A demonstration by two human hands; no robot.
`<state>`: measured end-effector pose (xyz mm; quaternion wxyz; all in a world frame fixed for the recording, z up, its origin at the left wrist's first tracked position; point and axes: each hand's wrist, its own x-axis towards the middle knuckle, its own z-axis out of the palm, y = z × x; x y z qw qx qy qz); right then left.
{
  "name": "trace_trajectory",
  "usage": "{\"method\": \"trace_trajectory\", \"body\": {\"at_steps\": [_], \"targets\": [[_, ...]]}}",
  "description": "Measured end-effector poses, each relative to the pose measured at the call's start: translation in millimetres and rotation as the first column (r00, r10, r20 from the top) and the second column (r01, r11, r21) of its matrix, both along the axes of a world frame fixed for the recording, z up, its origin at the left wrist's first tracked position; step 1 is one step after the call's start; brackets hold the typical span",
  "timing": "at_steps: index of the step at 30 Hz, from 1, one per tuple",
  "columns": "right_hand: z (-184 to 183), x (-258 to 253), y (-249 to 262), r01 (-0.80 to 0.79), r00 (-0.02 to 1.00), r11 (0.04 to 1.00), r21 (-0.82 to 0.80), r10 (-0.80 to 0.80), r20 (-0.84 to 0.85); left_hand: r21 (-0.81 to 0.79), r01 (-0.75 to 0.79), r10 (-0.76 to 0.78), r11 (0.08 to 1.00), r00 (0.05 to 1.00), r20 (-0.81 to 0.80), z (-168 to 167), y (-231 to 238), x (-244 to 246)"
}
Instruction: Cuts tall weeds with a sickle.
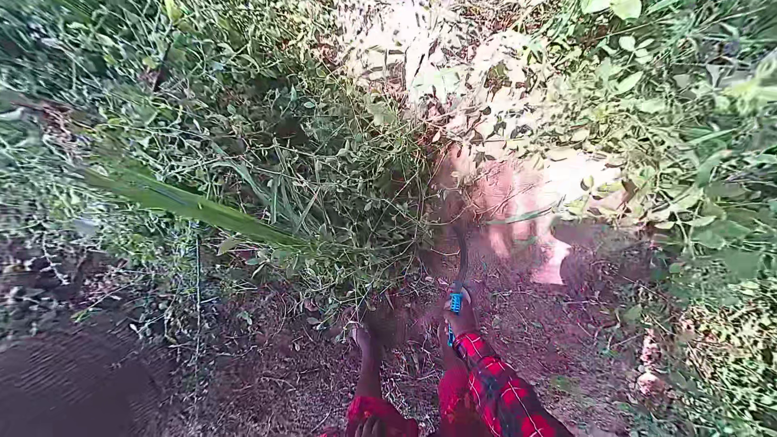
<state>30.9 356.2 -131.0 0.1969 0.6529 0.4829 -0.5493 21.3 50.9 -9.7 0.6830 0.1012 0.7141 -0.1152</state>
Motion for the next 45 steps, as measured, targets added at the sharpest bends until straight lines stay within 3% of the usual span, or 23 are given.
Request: {"method": "trace_trajectory", "body": {"at_steps": [3,6,9,10,11,12,13,15,17,19,22,25,27,28,30,31,33,35,38,40,42,45], "targets": [[41.4,-1.4,17.4,-0.050,0.991,0.982,0.184,0.072,-0.110,0.033,-0.017,0.019,0.999,0.998,-0.057,-15.9,-18.0,16.2],[63.8,-35.2,52.1,0.246,0.932,0.848,0.469,-0.074,-0.356,0.007,0.001,-0.001,1.000,1.000,-0.011,-10.6,-11.7,11.7],[65.9,-88.1,84.6,0.572,0.784,0.673,0.469,-0.281,-0.553,0.012,0.029,-0.029,1.000,1.000,-0.010,-10.0,-12.9,11.1],[54.6,-95.9,81.4,0.593,0.775,0.681,0.429,-0.338,-0.534,0.037,0.021,-0.020,0.999,0.999,-0.029,-10.0,-16.8,13.3],[38.7,-95.0,69.0,0.539,0.818,0.754,0.375,-0.363,-0.447,0.080,0.014,-0.009,0.997,0.998,-0.060,-11.6,-23.2,17.9],[22.5,-84.1,50.2,0.389,0.905,0.878,0.279,-0.309,-0.291,0.101,0.005,0.003,0.995,0.997,-0.080,-12.4,-28.3,22.5],[7.0,-69.4,31.3,0.178,0.979,0.975,0.134,-0.162,-0.126,0.089,0.005,0.002,0.996,0.997,-0.076,-14.1,-28.3,23.8],[-10.2,-44.6,-2.9,-0.130,0.991,0.990,-0.053,0.132,0.037,0.023,0.011,-0.010,1.000,0.999,-0.039,-13.9,-19.0,16.8],[4.7,-40.7,-23.1,-0.198,0.978,0.977,-0.077,0.202,0.053,-0.012,-0.007,0.007,1.000,1.000,-0.003,-6.9,-8.4,6.2],[22.0,-40.0,-30.9,-0.115,0.993,0.993,-0.019,0.115,0.012,-0.038,-0.011,0.012,0.999,1.000,0.026,-0.1,-3.3,1.6],[37.4,-41.5,-14.7,0.123,0.981,0.964,0.236,-0.083,-0.174,-0.021,-0.022,0.022,1.000,1.000,0.017,-3.4,-5.2,2.3],[58.4,-71.7,28.2,0.439,0.871,0.793,0.422,-0.261,-0.417,-0.028,-0.024,0.024,0.999,0.999,0.027,-4.7,-10.3,7.1],[60.2,-99.7,52.9,0.604,0.774,0.681,0.414,-0.376,-0.510,-0.023,-0.015,0.015,1.000,1.000,0.021,-6.8,-14.5,9.6],[54.4,-110.1,57.2,0.631,0.756,0.677,0.380,-0.426,-0.497,-0.013,-0.016,0.016,1.000,1.000,0.014,-9.0,-17.1,11.7],[35.2,-117.4,41.8,0.488,0.859,0.847,0.209,-0.424,-0.289,0.009,-0.018,0.018,1.000,1.000,-0.006,-13.3,-23.2,17.7],[24.7,-113.4,24.4,0.317,0.941,0.946,0.067,-0.305,-0.147,0.014,-0.017,0.017,1.000,1.000,-0.009,-12.8,-24.4,17.2],[12.8,-96.9,-17.0,0.055,0.998,0.986,-0.157,-0.056,-0.003,0.022,-0.020,0.021,1.000,1.000,-0.020,-11.8,-22.4,15.6],[16.3,-78.0,-48.5,0.028,0.999,0.989,-0.148,-0.030,-0.010,0.011,-0.033,0.033,0.999,0.999,0.005,-8.0,-14.3,7.0],[36.3,-51.0,-58.3,0.196,0.972,0.981,-0.007,-0.195,-0.133,0.016,-0.035,0.034,0.999,0.999,0.026,-11.1,-21.1,9.9],[43.4,-43.1,-33.8,0.289,0.939,0.944,0.162,-0.247,-0.237,0.027,-0.010,0.010,1.000,1.000,0.001,-21.6,-33.0,21.8],[58.9,-54.7,13.6,0.388,0.897,0.849,0.360,-0.258,-0.358,0.019,0.000,-0.001,1.000,1.000,0.009,-22.8,-34.2,23.0],[73.4,-90.8,85.9,0.647,0.738,0.548,0.530,-0.273,-0.618,0.003,0.007,-0.007,1.000,1.000,0.023,-18.9,-32.4,22.4]]}}
